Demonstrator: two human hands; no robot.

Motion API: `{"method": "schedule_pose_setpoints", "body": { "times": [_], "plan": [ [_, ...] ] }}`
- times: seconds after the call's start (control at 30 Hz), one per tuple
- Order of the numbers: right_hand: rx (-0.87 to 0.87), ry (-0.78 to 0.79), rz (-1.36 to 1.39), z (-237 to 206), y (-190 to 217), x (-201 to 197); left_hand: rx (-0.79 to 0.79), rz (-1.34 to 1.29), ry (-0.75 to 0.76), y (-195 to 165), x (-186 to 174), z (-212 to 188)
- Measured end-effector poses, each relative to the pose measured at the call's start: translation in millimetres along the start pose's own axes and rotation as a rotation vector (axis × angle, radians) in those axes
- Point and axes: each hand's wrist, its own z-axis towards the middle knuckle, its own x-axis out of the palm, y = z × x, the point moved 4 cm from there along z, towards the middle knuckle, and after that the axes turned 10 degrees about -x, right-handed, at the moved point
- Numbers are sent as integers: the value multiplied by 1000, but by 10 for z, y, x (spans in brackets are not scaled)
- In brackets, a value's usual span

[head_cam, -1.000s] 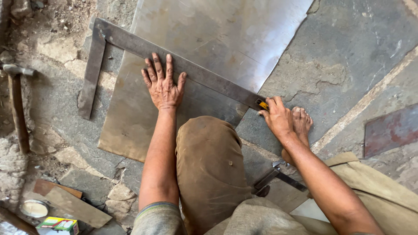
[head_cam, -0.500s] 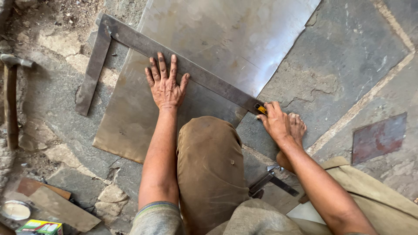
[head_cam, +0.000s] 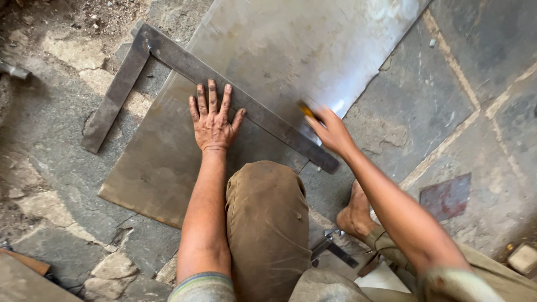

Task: The person uses a large metal square and a marker to draw straight lines on a flat metal sheet placed on the floor. They repeatedly reposition the square and draw lines across the sheet's surface.

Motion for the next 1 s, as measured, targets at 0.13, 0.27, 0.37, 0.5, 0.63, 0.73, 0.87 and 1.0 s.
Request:
{"method": "schedule_pose_setpoints", "body": {
  "times": [0.13, 0.27, 0.37, 0.5, 0.63, 0.73, 0.87, 1.0],
  "plan": [
    [-55, 139, 311, 1427, 759, 274, 9, 2, -30, 14, 28, 10],
    [-470, 99, -235, 2238, 1542, 562, 24, 33, -63, 17, 51, 8],
    [-843, 47, -236, 2343, 1851, 679, 26, 31, -68, 20, 82, 3],
    [-807, 75, -402, 2072, 1667, 815, 24, 26, -58, 34, 104, -9],
    [-706, 150, -471, 1181, 1228, 527, 48, 50, -79, 26, 48, -18],
    [-675, 185, -426, 1011, 1059, 474, 35, 5, -54, 16, 2, -28],
    [-731, 66, -377, 1334, 1041, 642, 33, -16, -13, 11, -16, -33],
    [-694, 153, -384, 982, 806, 640, 20, -15, 23, 28, -10, -36]
  ]
}}
